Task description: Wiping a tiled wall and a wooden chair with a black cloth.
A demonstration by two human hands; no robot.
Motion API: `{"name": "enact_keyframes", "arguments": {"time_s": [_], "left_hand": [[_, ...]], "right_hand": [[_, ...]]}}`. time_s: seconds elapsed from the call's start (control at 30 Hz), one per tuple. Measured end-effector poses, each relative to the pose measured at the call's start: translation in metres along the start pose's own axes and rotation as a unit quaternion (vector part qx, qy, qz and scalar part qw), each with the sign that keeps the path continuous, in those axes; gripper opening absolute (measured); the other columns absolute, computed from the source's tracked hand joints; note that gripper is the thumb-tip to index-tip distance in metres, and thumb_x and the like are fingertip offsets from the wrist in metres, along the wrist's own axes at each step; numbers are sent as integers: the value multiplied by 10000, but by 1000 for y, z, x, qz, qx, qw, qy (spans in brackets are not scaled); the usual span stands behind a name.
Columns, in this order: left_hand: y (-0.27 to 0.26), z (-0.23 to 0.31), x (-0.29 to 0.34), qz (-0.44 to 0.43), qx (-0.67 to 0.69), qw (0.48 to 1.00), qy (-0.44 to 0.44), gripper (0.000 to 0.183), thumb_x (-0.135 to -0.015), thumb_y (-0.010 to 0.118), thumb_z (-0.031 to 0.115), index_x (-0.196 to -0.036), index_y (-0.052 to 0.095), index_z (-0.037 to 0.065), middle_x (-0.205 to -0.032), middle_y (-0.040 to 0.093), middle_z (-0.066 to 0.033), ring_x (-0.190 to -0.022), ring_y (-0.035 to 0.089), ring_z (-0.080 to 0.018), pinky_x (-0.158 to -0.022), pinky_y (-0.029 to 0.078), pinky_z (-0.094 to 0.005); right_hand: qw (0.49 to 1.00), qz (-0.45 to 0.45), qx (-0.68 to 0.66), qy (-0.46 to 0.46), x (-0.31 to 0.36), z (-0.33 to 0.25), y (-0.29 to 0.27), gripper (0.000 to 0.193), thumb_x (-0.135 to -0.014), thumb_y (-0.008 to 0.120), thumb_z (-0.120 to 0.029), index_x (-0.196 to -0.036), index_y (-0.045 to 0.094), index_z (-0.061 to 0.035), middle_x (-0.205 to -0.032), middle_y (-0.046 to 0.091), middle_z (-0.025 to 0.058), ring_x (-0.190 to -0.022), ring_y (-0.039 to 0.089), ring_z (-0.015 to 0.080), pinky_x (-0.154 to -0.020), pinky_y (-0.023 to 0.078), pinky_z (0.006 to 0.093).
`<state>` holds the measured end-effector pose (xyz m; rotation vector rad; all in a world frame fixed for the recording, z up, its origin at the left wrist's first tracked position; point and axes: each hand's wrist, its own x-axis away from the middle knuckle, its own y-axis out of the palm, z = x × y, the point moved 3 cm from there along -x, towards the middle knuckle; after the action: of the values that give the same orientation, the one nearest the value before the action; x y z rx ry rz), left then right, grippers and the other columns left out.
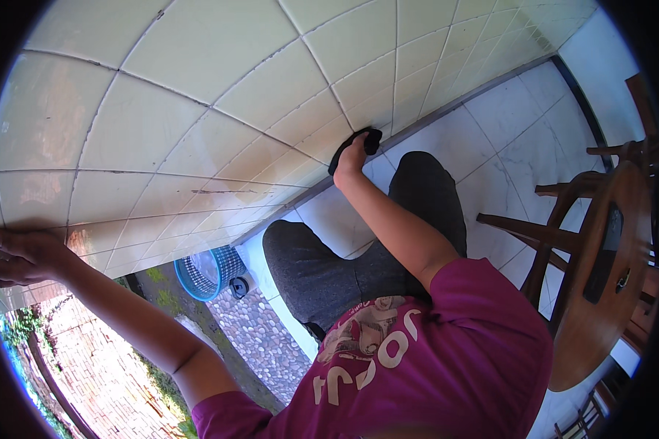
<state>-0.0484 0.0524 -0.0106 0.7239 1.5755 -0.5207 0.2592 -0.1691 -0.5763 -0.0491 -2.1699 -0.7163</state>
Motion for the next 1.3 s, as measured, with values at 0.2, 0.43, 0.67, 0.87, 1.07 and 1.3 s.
{"name": "enact_keyframes", "arguments": {"time_s": [0.2,0.43,0.67,0.87,1.07,1.3], "left_hand": [[-3,10,0,22,0,999,-26,681,-1028,705,594,-1274,629,-36,-1340,565,-300,-1259,547,-407,-1041,487,-558],[-3,16,-2,30,23,999,6,716,-1050,672,616,-1309,623,-50,-1319,576,-285,-1270,590,-417,-1028,520,-526],[-3,22,-4,28,-18,999,43,717,-1070,638,625,-1345,614,-36,-1405,552,-301,-1269,606,-420,-1023,528,-554],[-3,19,-1,25,-13,999,45,720,-1068,645,616,-1334,609,-52,-1391,549,-323,-1287,601,-432,-1030,526,-558],[-3,18,0,30,-5,999,14,680,-1064,666,561,-1374,611,-41,-1372,560,-322,-1302,584,-438,-1069,504,-560],[-6,42,3,26,-17,1000,5,636,-1060,669,540,-1395,625,2,-1420,584,-348,-1352,539,-486,-1150,453,-574]], "right_hand": [[998,-17,-54,-15,-28,9,-16,767,-1172,376,-623,-1691,410,-58,-1711,486,76,-1535,478,231,-1297,318,354],[989,-30,-48,-140,-41,-21,-5,730,-1191,418,-547,-1639,436,28,-1659,519,133,-1509,494,255,-1290,324,374],[820,34,115,-560,-46,-43,-2,690,-1198,464,-445,-1670,372,50,-1681,463,236,-1491,485,306,-1301,290,404],[977,9,-41,-209,-131,-100,-27,675,-1187,453,-454,-1648,416,37,-1643,512,209,-1468,495,323,-1266,337,409],[925,-10,-8,-380,-145,-193,-26,625,-1143,506,-391,-1624,432,1,-1650,491,181,-1453,510,313,-1257,369,409],[976,108,33,-189,-115,-108,-29,692,-1144,437,-484,-1670,374,-39,-1685,473,167,-1473,506,301,-1246,395,423]]}}
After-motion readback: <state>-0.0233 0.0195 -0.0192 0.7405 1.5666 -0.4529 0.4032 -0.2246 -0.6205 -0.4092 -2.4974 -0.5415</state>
